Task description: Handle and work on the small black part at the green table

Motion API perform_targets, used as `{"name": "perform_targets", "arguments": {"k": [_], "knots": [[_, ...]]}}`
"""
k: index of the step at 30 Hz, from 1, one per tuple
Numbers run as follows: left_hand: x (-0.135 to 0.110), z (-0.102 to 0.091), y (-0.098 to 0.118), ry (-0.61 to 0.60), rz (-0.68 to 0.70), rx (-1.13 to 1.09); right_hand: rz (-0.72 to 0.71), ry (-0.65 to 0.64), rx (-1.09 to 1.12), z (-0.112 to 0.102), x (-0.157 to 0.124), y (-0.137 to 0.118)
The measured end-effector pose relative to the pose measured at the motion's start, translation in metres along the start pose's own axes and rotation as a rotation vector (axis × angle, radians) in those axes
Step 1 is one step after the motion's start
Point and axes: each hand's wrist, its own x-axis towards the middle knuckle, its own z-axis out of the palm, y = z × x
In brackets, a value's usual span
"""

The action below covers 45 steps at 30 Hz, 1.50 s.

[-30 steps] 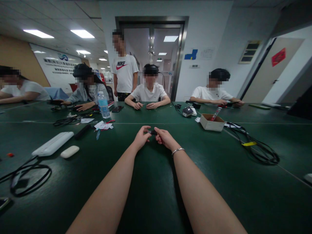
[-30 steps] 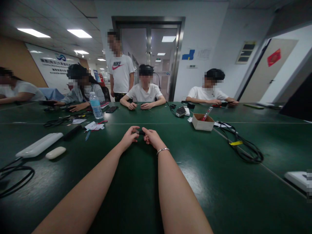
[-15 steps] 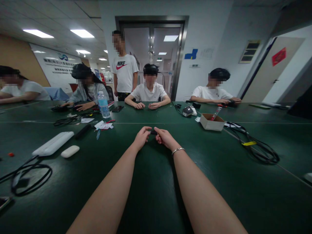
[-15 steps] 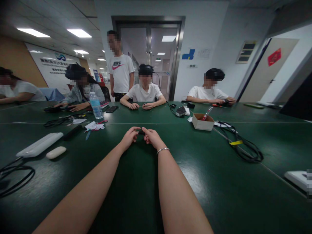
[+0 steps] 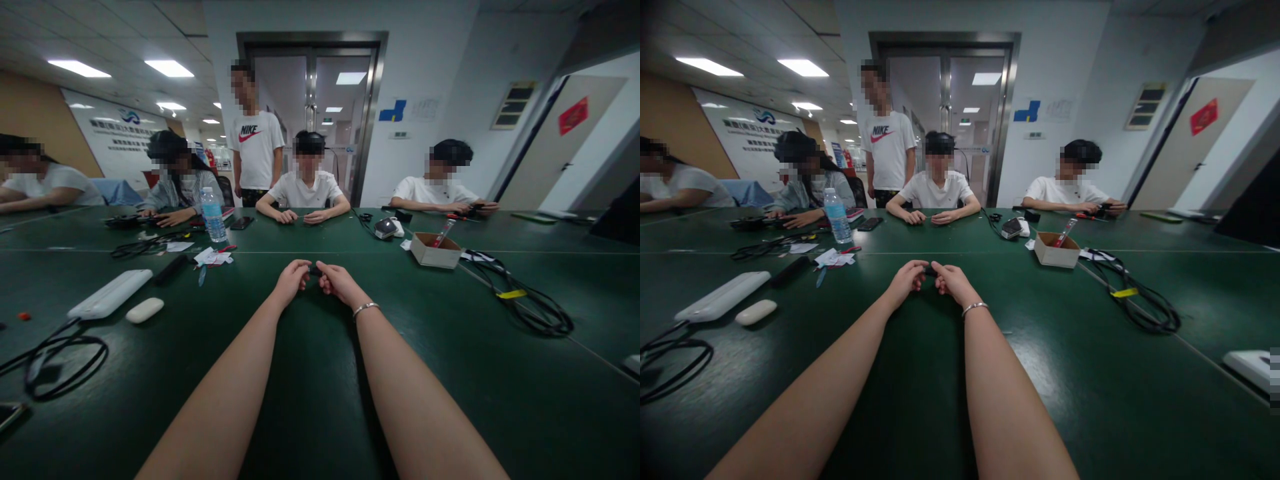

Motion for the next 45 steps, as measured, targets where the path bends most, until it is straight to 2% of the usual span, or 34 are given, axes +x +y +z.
{"name": "perform_targets", "arguments": {"k": [11,24,28,31,38,45], "knots": [[0.0004,-0.0014,-0.0018,-0.040,0.038,0.008,-0.006,-0.009,-0.010,0.0003,-0.0005,0.0002],[-0.0001,-0.0007,0.0006,0.003,-0.023,0.023,-0.065,-0.028,-0.046,-0.0001,0.0000,0.0019],[-0.0002,-0.0009,0.0007,0.019,0.001,0.014,-0.057,-0.023,-0.059,-0.0004,0.0010,0.0026],[0.0006,-0.0011,-0.0001,0.048,-0.030,0.012,-0.057,-0.022,-0.054,-0.0009,0.0015,0.0033],[0.0010,-0.0023,-0.0001,0.030,-0.020,-0.006,-0.056,-0.038,-0.050,-0.0017,0.0008,0.0025],[-0.0007,0.0001,0.0056,0.082,-0.080,-0.013,-0.027,-0.010,0.003,0.0026,-0.0020,-0.0017]]}}
